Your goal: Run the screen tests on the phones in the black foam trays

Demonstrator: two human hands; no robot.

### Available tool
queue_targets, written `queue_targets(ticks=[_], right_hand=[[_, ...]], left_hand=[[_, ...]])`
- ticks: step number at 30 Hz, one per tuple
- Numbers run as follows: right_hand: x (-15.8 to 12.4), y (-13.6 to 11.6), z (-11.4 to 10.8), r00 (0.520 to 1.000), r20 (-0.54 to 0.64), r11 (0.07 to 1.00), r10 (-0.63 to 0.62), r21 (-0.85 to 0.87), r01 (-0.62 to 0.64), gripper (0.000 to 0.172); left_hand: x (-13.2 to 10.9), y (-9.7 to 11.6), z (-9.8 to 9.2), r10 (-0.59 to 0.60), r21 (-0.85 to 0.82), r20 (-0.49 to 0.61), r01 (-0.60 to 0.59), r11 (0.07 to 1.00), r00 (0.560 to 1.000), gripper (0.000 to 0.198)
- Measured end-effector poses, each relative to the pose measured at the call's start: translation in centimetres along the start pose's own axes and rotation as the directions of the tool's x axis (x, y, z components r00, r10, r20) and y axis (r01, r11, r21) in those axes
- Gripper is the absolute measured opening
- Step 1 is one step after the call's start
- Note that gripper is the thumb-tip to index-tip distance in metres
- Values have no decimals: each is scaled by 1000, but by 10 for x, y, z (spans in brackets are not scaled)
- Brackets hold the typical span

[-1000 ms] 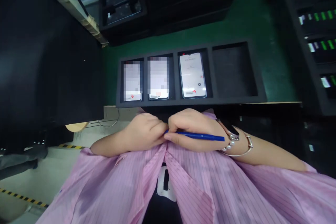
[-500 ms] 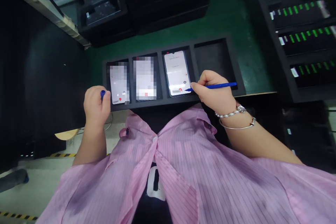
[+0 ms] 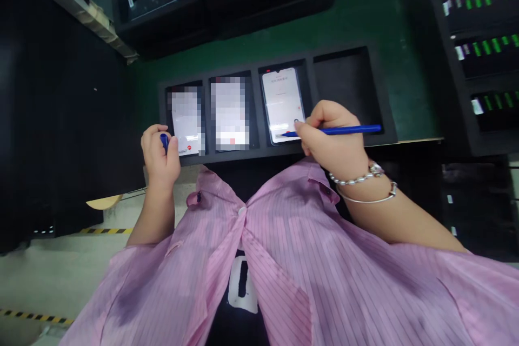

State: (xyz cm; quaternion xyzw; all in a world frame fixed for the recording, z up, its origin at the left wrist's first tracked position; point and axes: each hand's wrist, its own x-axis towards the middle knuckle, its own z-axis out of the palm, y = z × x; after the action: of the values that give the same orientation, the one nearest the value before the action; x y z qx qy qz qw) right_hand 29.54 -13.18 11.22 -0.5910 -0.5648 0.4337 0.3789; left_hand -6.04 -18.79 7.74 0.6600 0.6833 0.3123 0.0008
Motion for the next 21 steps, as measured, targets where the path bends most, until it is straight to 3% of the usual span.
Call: queue_targets(ticks=[3, 7, 17, 21], right_hand=[[-7, -16, 36, 981, 118, 988, -150, -22, 154, 32], [-3, -28, 69, 956, 258, 966, -141, -175, 189, 31], [3, -21, 74, 954, 252, 919, -163, -312, 240, 27], [-6, -24, 78, 974, 198, 973, -109, -179, 145, 27]], left_hand=[[-3, 1, -1, -32, -14, 9, 32, 999, 999, 29], [-9, -3, 0, -42, -131, -5, 41, 991, 999, 21], [-14, -10, 6, -62, -239, -12, 57, 969, 998, 19], [-17, -9, 8, -31, -242, -56, 16, 970, 998, 18]])
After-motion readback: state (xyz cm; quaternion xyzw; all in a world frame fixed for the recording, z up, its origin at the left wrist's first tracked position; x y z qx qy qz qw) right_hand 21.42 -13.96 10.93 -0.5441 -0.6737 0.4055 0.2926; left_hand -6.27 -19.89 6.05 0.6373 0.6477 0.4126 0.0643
